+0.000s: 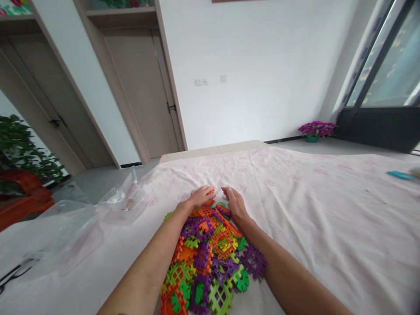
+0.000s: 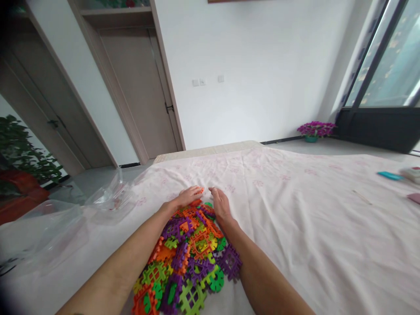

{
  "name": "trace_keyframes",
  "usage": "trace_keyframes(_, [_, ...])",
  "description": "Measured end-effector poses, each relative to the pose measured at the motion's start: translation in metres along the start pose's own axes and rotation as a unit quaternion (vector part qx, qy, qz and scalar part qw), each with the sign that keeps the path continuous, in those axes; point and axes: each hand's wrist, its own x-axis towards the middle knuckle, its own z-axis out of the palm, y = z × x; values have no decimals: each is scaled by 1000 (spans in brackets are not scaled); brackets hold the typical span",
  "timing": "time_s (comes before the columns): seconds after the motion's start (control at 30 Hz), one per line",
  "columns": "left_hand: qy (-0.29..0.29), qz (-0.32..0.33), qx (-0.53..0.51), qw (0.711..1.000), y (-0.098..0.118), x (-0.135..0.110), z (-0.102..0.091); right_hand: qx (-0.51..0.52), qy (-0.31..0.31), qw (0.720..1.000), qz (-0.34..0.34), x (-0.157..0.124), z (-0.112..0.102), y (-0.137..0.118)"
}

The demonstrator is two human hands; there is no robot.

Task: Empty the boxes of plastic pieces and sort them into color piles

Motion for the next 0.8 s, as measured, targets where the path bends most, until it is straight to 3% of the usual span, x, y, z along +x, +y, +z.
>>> trace_keyframes(0.17, [-83, 30, -33, 996, 14, -25, -5, 6, 28, 999, 13, 9, 3, 14])
trace_keyframes(0.3, [-131, -12, -83, 988, 39, -51, -21, -34, 38, 999, 8, 10, 3, 16])
trace_keyframes(0.37, [-79, -14, -58, 995, 61, -67, -26, -56, 33, 998, -1, 9, 2, 13])
trace_keyframes(0.47, [17, 54, 10, 998, 106, -104, -24, -98, 22, 995, -18, 7, 2, 6])
trace_keyframes(0.57, [30, 114, 70, 991, 146, -157, -2, -132, 39, 990, 7, 7, 6, 0])
trace_keyframes(0.63, [45, 116, 84, 989, 159, -192, 22, -155, 55, 986, 30, 9, 11, -2])
trace_keyframes(0.7, [52, 103, 97, 989, 159, -218, 47, -191, 64, 978, 44, 11, 16, -4])
trace_keyframes(0.8, [38, 94, 112, 989, 146, -233, 75, -238, 72, 967, 52, 12, 20, -6])
